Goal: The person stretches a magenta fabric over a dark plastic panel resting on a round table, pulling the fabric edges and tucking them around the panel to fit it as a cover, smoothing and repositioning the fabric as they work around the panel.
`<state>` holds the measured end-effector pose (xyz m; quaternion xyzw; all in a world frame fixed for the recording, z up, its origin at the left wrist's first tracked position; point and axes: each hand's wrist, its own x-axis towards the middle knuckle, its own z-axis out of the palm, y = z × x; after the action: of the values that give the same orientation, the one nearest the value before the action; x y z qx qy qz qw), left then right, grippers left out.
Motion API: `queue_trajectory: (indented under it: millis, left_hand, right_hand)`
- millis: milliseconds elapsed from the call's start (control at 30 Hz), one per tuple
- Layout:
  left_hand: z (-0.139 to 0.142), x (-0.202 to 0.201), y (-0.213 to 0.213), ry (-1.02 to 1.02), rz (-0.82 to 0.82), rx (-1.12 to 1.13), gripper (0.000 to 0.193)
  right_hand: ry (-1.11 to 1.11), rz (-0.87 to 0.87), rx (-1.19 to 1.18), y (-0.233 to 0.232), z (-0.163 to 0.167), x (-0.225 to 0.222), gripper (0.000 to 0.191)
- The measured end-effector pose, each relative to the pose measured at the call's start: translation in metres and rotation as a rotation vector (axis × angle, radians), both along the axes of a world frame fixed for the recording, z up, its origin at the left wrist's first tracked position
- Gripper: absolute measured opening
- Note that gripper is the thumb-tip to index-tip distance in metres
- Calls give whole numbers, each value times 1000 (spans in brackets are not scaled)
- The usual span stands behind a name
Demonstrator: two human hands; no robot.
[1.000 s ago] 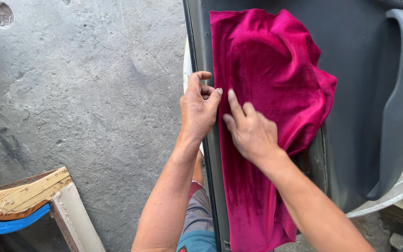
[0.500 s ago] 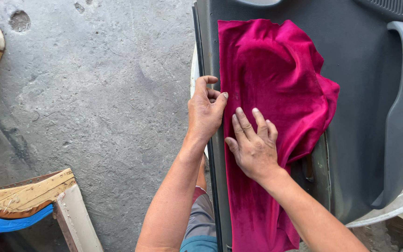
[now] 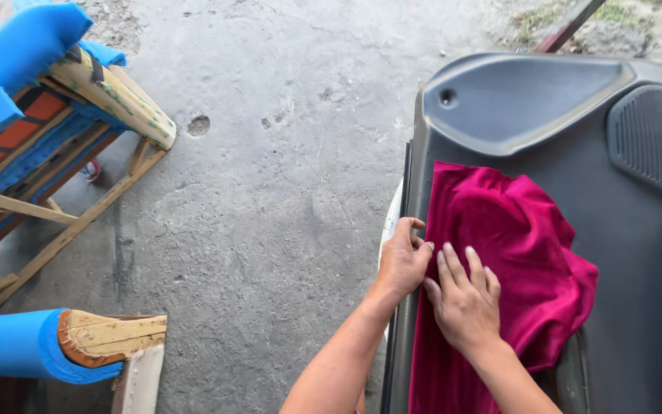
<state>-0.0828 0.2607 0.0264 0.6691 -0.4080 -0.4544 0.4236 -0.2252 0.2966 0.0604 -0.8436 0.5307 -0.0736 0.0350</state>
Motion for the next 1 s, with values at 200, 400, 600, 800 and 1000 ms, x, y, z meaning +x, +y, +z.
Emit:
queue_trajectory:
  millis: [200,400,600,800,1000]
  left_hand:
    - [-15,-5,-3,-37,20,-39,36]
    - [-21,-3,-7,-66,34,-61,37]
    - [-28,-4,-9,-19,42,-57,37]
    - [-41,-5,-11,-29,21,-65,35]
    - [-45,-4,-13,-86,59,-47,41]
  right_hand:
    - [-7,22,12,16,-22,-14,57]
    - [32,73,-5,-12,-12,-11,57]
    - [44,102,4,4,-22,-22,60]
    - [192,90,-9,-7,-22,-20,59]
    - [160,127,-108,-23,-31,-16,54]
